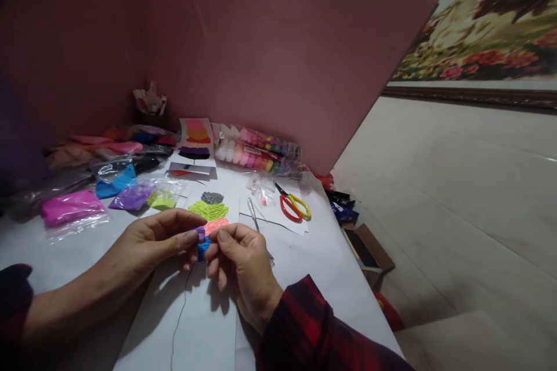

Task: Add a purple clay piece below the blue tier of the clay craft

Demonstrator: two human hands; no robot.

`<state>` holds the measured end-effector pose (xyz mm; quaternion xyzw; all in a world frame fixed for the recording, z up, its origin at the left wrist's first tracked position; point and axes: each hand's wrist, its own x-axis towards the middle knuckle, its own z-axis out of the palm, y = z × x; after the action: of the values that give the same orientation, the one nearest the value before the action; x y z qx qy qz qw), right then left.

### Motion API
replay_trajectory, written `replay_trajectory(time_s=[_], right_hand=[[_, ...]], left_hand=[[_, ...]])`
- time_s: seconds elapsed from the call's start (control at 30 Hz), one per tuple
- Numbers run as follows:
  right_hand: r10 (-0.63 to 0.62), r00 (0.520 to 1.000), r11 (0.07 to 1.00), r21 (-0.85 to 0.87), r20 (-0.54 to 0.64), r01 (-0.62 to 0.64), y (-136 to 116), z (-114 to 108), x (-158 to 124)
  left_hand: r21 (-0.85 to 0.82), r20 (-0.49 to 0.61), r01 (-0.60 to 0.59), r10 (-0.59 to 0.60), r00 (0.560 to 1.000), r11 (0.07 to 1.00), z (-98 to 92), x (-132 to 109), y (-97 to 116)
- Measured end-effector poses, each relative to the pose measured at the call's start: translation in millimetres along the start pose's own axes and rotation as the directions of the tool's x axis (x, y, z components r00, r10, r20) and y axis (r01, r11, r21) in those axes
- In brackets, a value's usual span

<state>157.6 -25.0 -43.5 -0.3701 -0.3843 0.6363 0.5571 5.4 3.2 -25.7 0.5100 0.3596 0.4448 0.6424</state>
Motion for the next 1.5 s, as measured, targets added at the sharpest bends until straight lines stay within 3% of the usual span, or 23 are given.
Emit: replay_trajectory(time_s=[0.2,0.4,0.6,0.8,1.13,1.5], right_hand=[[-0.012,1.000,0.997,-0.077,0.004,0.012,3.2,2.0,-1.2],[-0.011,1.000,0.999,-0.032,0.001,0.011,2.3,3.2,-2.3],[0.007,1.000,0.995,-0.101,0.022,-0.004,1.6,3.8,-3.9],[0.005,1.000,1.000,-0.004,0.027,-0.005,-1.6,2.4,-2.0],[0.022,0.999,0.995,-0.101,0.040,-0.018,-1.7,2.1,-2.4],[0.017,0.998,0.999,-0.038,0.058,-0.015,-1.2,1.4,-0.8]], left_hand=[[0.080,0.063,-0.096,0.091,0.994,0.992,-1.6,0.0,-3.1],[0.038,-0.051,-0.044,0.045,0.998,0.998,-3.5,0.9,-1.3],[0.138,0.042,-0.173,0.169,0.985,0.975,-1.2,-1.4,-1.6],[0.121,0.004,-0.095,0.096,0.995,0.988,-2.4,-1.9,1.5],[0.083,0.009,-0.017,0.016,1.000,0.996,-0.9,-0.2,0.0],[0.019,0.020,0.017,-0.018,1.000,1.000,-0.2,0.2,0.5]])
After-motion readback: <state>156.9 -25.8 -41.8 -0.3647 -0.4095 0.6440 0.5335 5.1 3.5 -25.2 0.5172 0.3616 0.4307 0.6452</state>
